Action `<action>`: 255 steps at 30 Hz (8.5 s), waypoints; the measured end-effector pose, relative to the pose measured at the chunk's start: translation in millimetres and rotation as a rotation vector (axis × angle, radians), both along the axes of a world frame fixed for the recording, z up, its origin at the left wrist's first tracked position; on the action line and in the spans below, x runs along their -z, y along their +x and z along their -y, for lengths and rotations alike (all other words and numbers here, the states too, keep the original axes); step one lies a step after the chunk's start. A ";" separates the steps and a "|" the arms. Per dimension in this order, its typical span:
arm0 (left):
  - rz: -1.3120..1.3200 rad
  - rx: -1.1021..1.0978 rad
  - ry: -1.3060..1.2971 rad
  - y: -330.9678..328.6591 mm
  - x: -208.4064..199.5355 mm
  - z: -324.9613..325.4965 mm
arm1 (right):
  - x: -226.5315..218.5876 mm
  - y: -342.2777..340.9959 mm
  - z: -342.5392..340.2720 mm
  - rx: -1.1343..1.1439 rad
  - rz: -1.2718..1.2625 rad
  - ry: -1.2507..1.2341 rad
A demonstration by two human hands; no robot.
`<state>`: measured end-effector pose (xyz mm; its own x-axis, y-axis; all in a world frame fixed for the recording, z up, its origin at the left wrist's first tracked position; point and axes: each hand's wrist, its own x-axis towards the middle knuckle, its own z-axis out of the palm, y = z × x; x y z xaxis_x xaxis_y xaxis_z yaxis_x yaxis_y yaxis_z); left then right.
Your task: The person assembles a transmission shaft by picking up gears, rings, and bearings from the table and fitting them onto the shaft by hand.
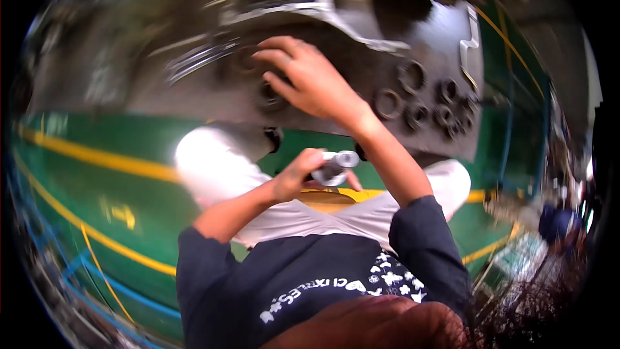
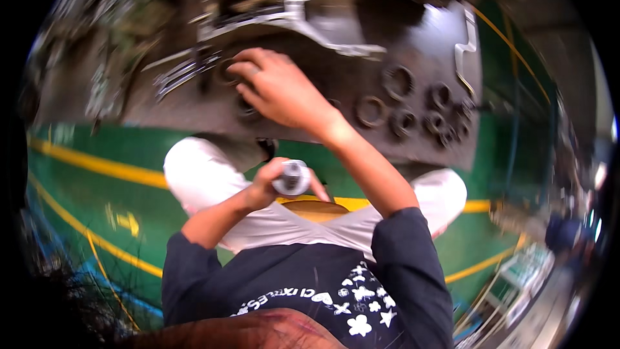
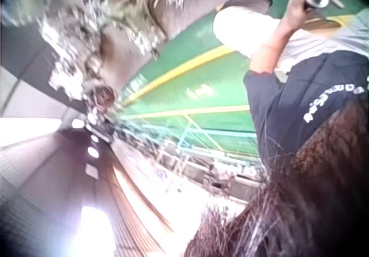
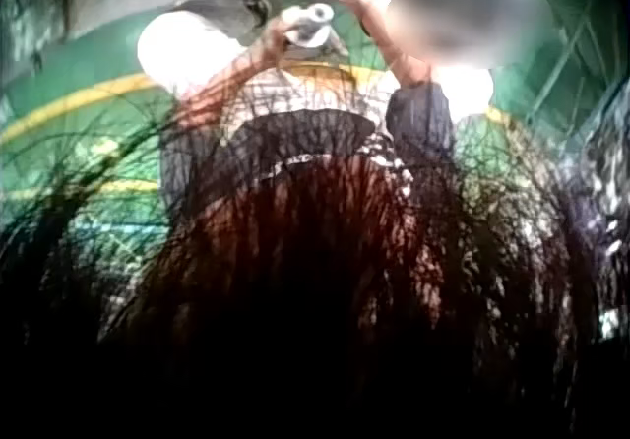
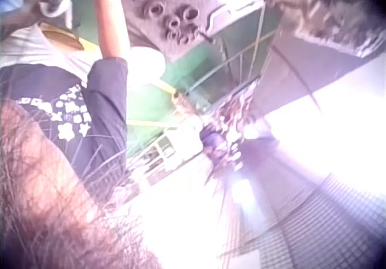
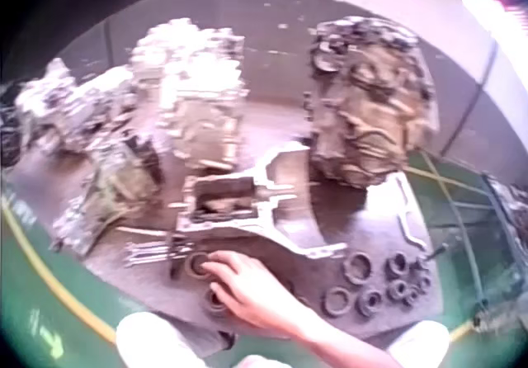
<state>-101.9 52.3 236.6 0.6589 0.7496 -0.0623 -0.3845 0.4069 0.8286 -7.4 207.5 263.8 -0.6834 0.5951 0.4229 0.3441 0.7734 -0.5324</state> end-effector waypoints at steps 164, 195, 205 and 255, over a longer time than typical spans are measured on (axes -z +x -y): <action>-0.058 -0.234 -0.220 30.9 2.9 -4.6 | 6.5 471.2 87.2 1.185 0.068 -0.482; 0.031 -0.245 -0.295 18.6 -2.1 1.2 | -11.4 471.5 79.2 0.889 -0.855 -0.961; 0.007 -0.202 -0.213 18.8 -0.1 0.8 | -13.4 490.5 89.4 0.775 -1.210 -0.845; -0.014 -0.319 -0.286 6.4 4.0 5.1 | 4.6 373.5 117.0 1.051 0.306 -0.201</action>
<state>-95.6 47.2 232.6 0.3944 0.8670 -0.3047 -0.5183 0.4837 0.7053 366.1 90.6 259.2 0.1420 0.9779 0.1533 0.9155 -0.0709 -0.3959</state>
